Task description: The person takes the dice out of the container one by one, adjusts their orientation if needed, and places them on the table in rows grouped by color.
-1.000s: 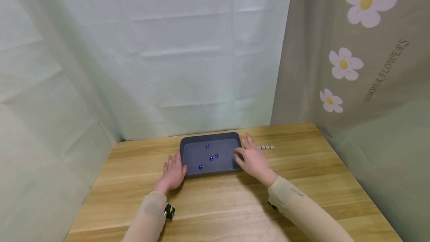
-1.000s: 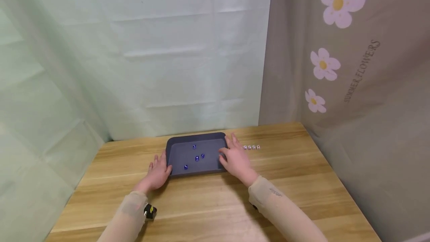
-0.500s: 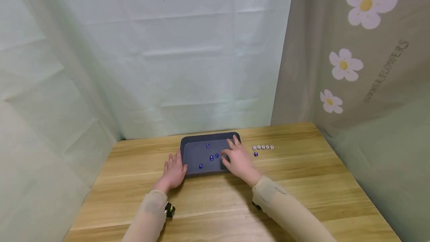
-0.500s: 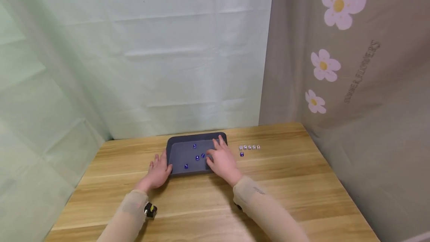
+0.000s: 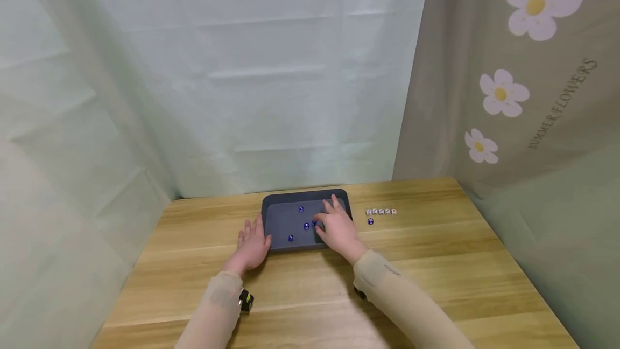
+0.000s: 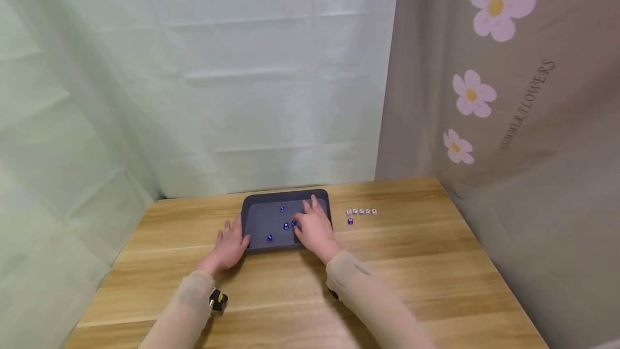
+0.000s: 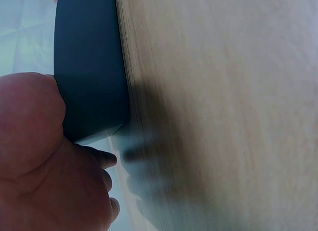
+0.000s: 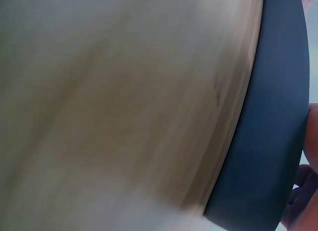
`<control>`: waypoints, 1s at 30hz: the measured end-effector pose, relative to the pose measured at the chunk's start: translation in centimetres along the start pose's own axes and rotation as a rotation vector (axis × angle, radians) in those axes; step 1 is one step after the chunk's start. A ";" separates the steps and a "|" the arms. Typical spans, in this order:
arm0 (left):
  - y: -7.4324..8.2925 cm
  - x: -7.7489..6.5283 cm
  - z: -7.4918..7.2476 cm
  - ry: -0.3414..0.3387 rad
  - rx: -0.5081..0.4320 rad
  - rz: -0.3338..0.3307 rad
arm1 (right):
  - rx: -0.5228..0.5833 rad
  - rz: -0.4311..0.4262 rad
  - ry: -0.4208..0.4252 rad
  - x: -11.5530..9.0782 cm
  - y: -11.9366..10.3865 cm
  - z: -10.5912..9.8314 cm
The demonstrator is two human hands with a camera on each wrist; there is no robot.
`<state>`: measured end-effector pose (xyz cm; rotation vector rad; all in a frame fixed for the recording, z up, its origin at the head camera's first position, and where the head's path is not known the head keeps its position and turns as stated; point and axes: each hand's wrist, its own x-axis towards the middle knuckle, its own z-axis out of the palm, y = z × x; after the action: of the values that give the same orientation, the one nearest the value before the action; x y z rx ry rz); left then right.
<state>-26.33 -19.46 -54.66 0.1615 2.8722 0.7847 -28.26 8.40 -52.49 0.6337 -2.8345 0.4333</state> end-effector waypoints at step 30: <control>0.8 -0.4 -0.5 -0.016 -0.016 -0.022 | -0.183 0.017 -0.067 1.7 -2.6 1.0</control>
<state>-25.98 -19.11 -53.83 0.1338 2.8467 0.7977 -28.76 5.21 -52.42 0.5980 -2.9007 0.1547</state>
